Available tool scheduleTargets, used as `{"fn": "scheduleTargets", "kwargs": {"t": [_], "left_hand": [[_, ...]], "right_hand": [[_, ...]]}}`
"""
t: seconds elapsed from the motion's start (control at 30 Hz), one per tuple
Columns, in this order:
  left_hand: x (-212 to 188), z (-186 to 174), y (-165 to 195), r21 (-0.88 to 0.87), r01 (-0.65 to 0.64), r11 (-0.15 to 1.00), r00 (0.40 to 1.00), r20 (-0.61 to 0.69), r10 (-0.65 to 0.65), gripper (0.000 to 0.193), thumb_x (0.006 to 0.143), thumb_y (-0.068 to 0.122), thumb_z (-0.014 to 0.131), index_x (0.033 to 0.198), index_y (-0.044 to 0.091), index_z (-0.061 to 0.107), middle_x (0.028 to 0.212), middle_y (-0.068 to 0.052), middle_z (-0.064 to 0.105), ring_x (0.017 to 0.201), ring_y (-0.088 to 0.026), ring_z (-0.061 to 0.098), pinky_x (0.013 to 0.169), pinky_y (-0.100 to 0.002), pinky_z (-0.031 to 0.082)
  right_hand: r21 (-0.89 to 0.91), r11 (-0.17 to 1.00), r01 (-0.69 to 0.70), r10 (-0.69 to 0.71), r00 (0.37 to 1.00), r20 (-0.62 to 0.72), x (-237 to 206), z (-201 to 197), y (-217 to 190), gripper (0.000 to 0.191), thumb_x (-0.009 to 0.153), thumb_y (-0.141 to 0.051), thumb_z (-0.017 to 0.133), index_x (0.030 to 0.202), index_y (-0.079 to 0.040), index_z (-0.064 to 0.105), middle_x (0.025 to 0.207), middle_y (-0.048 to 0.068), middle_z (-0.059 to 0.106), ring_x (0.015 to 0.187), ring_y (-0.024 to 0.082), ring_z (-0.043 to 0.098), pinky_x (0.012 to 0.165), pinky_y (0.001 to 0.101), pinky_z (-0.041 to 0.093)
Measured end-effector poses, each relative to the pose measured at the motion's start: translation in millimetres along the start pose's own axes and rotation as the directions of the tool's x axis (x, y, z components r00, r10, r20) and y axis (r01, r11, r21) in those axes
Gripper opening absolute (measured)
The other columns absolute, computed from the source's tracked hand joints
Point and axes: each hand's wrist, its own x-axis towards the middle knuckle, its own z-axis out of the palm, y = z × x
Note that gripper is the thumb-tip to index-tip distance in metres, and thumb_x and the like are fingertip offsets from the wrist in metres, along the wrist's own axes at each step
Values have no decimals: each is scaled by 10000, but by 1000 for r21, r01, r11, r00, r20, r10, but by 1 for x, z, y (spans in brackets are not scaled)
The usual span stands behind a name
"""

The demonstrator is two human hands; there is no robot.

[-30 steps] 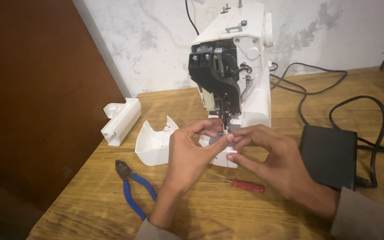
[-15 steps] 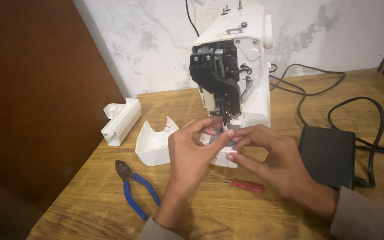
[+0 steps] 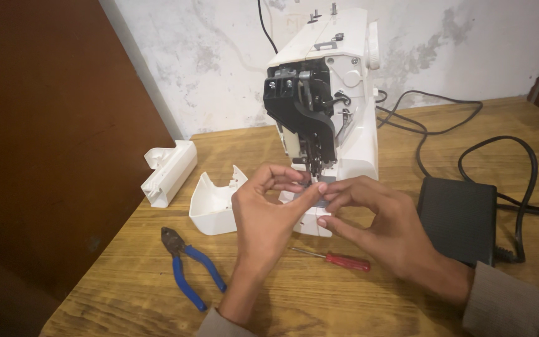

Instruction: The person uses a red-handled screwdriver to unscrew a screw on the side of a white sewing machine, removes the plastic side cover and sets it on the table, then works on the exposed needle and thread mechanism by hand before using the screwdriver again on the machine.

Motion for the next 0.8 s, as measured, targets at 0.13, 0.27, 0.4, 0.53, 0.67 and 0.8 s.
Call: {"fn": "scheduleTargets", "kwargs": {"t": [0.13, 0.27, 0.4, 0.53, 0.67, 0.8], "left_hand": [[-1, 1, 2, 43, -16, 999, 1000, -9, 16, 272, 736, 187, 904, 899, 39, 744, 893, -35, 788, 814, -88, 701, 618, -236, 560], [-1, 0, 4, 68, -21, 997, 1000, -1, 21, 280, 737, 179, 895, 924, 32, 747, 885, -31, 789, 817, -77, 715, 587, -221, 534], [-2, 0, 3, -10, -49, 999, 999, 7, 49, 285, 765, 167, 877, 964, 11, 746, 900, -44, 785, 820, -72, 724, 607, -197, 546], [-2, -1, 2, -59, -38, 998, 999, 31, 39, 296, 779, 159, 866, 1004, 0, 757, 914, -48, 784, 826, -67, 714, 635, -201, 576], [-2, 0, 1, -82, 19, 996, 999, 37, -16, 301, 761, 154, 870, 994, -1, 758, 901, -53, 786, 795, -65, 692, 592, -212, 561], [-1, -1, 2, -108, -25, 994, 999, 42, 29, 298, 768, 157, 883, 975, -3, 741, 897, -70, 783, 797, -70, 675, 628, -210, 548]], "right_hand": [[-1, 999, 33, -33, 999, -6, 0, 0, 0, 168, 745, -139, 857, 852, -49, 764, 1134, 96, 770, 1103, 215, 745, 876, 348, 615], [-20, 999, 44, -44, 999, -25, 0, 0, 0, 184, 737, -140, 861, 858, -47, 758, 1139, 96, 769, 1084, 208, 751, 868, 342, 617], [-6, 1000, 23, -23, 1000, -12, 0, 1, 2, 181, 736, -144, 861, 860, -57, 763, 1136, 89, 771, 1061, 202, 759, 864, 339, 625], [-14, 1000, 17, -17, 1000, -7, 0, 1, 3, 170, 739, -154, 860, 849, -67, 763, 1139, 83, 773, 1047, 199, 762, 860, 342, 628], [-22, 999, 30, -30, 999, -14, -1, 1, 3, 174, 741, -160, 862, 839, -61, 759, 1132, 85, 775, 1057, 206, 758, 857, 350, 619], [-4, 998, 57, -57, 998, -37, -2, 0, 1, 178, 753, -146, 857, 851, -41, 751, 1125, 94, 773, 1089, 220, 754, 870, 352, 595]]}}
